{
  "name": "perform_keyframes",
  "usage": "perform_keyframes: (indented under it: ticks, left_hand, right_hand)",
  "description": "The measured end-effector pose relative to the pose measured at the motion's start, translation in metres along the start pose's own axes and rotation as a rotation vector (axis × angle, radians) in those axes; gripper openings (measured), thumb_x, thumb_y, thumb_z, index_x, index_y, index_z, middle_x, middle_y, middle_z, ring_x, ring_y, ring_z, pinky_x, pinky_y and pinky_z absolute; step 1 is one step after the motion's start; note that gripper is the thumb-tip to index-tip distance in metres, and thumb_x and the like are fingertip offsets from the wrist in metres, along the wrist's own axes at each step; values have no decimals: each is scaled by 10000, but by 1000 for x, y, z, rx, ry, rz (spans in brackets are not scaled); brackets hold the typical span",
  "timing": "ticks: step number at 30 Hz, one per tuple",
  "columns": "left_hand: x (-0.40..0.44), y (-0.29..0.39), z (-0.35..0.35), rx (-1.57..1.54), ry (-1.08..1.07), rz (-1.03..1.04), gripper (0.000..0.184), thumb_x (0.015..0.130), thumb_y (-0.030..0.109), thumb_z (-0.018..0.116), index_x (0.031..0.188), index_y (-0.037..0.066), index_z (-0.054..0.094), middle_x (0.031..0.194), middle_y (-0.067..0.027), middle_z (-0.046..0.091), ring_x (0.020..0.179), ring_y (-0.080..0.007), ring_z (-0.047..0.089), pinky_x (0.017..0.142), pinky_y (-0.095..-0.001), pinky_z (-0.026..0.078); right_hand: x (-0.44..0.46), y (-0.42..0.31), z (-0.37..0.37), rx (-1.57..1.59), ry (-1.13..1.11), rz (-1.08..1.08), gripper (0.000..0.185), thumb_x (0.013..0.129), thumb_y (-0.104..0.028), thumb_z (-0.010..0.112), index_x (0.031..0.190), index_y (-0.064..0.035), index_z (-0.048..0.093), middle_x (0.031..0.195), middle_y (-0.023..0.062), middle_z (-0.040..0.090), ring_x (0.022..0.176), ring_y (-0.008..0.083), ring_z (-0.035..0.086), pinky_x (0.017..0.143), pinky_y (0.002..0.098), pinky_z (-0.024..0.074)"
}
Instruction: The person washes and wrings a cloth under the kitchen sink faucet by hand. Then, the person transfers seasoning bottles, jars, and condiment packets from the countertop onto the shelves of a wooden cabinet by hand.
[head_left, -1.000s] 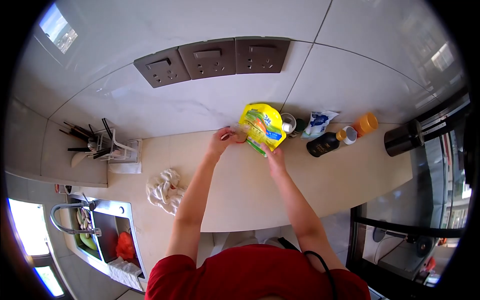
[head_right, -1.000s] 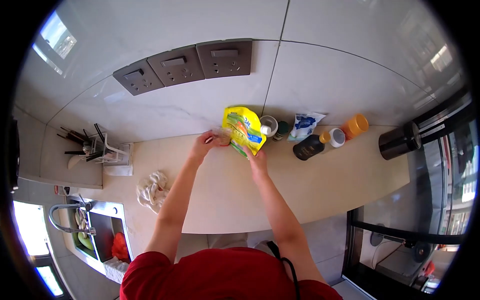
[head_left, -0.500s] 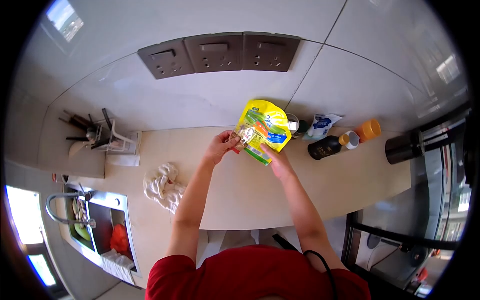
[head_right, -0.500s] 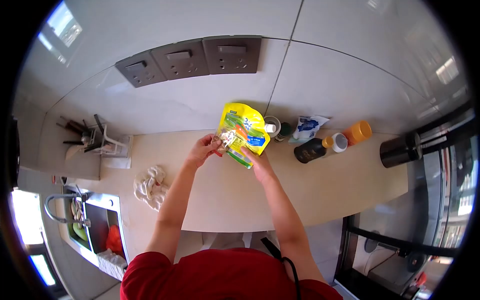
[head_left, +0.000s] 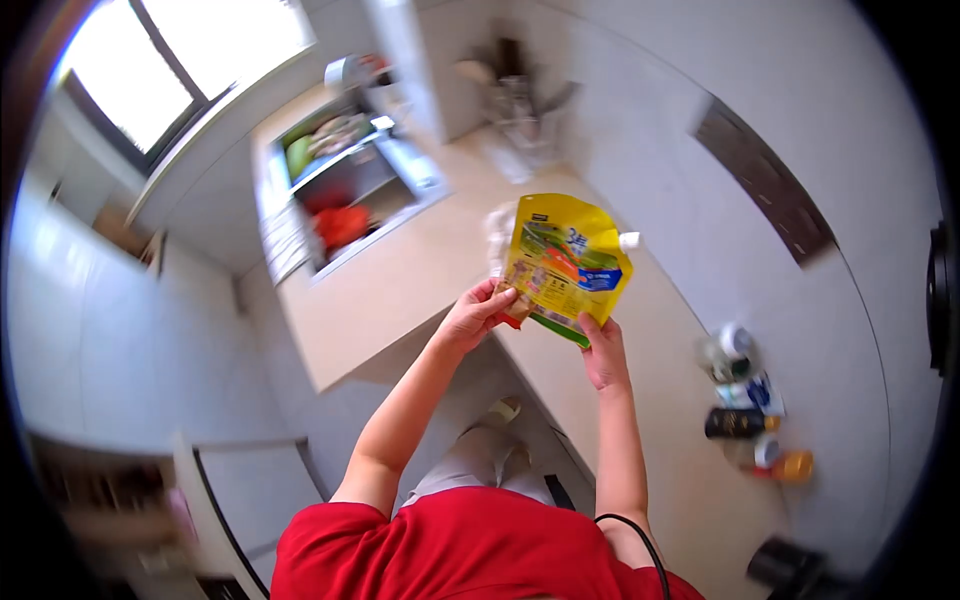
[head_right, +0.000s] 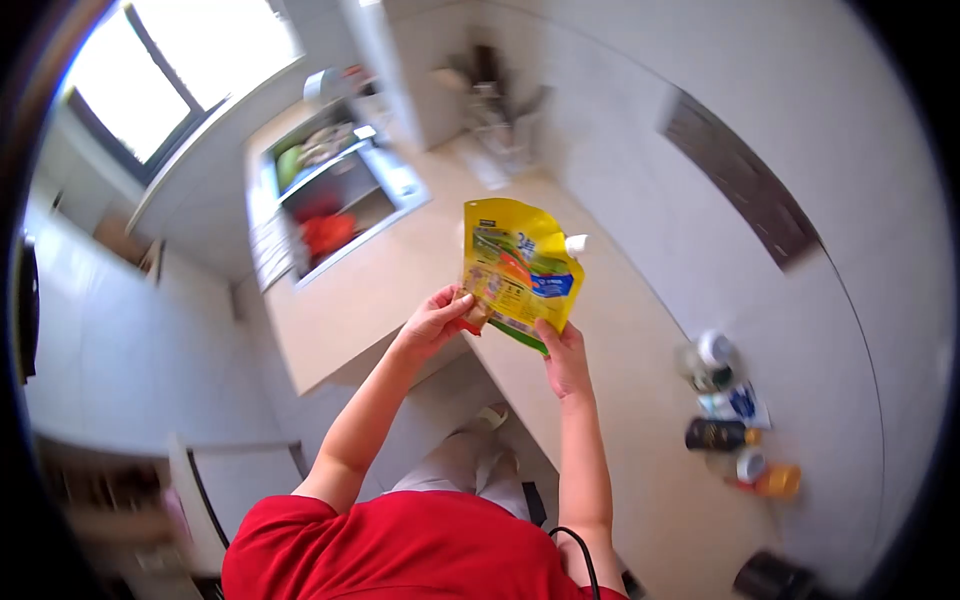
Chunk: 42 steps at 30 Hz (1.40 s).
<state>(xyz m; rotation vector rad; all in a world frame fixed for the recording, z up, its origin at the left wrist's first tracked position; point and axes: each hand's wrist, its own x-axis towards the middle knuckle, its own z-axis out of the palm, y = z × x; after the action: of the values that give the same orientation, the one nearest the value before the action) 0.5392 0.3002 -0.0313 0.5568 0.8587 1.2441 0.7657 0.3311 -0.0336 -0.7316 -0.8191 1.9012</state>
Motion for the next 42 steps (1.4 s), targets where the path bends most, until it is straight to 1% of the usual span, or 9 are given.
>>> perform_keyframes:
  ticks: [8, 13, 17, 20, 21, 22, 30, 34, 42]
  left_hand:
    - [-258, 44, -112, -116, 449, 382, 266, 864, 190, 621, 1068, 38, 544, 963, -76, 624, 830, -187, 618, 674, -327, 527]
    - [-421, 58, -171, -173, 748, 614, 239, 841, 229, 653, 986, 66, 554, 893, -63, 632, 769, -193, 626, 664, -338, 533]
    - [-558, 32, -224, -281, 1004, 773, 258, 787, 237, 716, 959, 114, 569, 846, 18, 603, 784, -85, 579, 704, -270, 493]
    - [-669, 35, -238, -278, 1114, 930, 313, 771, 242, 731, 1022, 133, 579, 924, 13, 625, 821, -93, 586, 695, -246, 457]
    - [-699, 34, -252, -253, 1217, 966, 354, 814, 241, 683, 1075, 57, 531, 957, -62, 627, 839, -170, 612, 717, -338, 511]
    - [-728, 40, -253, -240, 1297, 973, 347, 808, 269, 690, 1070, 90, 551, 970, -31, 627, 888, -141, 598, 766, -323, 484]
    - [-875, 77, -274, -206, 1673, 887, 454, 727, 402, 745, 1069, 142, 597, 924, 31, 620, 828, -80, 576, 719, -254, 449]
    - [-913, 100, -308, -193, 1698, 973, 393, 751, 422, 719, 1025, 161, 613, 933, 38, 616, 870, -74, 552, 732, -259, 419]
    - [-996, 176, -417, -222, 1776, 1163, 340, 785, 318, 712, 1031, 108, 605, 859, 28, 621, 733, -79, 581, 667, -219, 446]
  right_hand:
    - [-35, 132, 189, 24, -499, 316, 284, 874, -126, 600, 1133, -17, 561, 1096, 40, 605, 997, 112, 559, 863, 262, 442]
    - [-92, 213, 337, -261, -768, 463, 301, 888, -183, 585, 1110, 17, 545, 1037, 49, 577, 925, 124, 545, 798, 253, 442]
    - [-177, 313, 438, -143, -1010, 579, 306, 903, -170, 555, 1109, 55, 524, 1045, 105, 590, 961, 194, 581, 850, 339, 507]
    - [-241, 378, 516, -174, -1151, 630, 313, 911, -159, 528, 1134, 57, 495, 1077, 145, 579, 954, 251, 605, 844, 403, 528]
    - [-263, 388, 543, -174, -1192, 654, 309, 910, -162, 530, 1127, 56, 500, 1072, 144, 582, 953, 251, 606, 846, 399, 527]
    - [-284, 398, 570, -169, -1229, 680, 305, 909, -164, 533, 1120, 55, 506, 1068, 143, 586, 952, 251, 607, 849, 395, 527]
    - [-373, 480, 714, -171, -1458, 774, 327, 911, -201, 533, 1114, 54, 516, 1059, 136, 600, 957, 234, 612, 842, 382, 533]
    - [-391, 519, 774, -151, -1530, 786, 334, 915, -210, 524, 1116, 57, 513, 1057, 141, 599, 951, 236, 614, 848, 386, 530]
    - [-408, 623, 931, -56, -1569, 753, 302, 904, -197, 553, 1085, 44, 540, 1024, 117, 611, 905, 214, 618, 806, 359, 532]
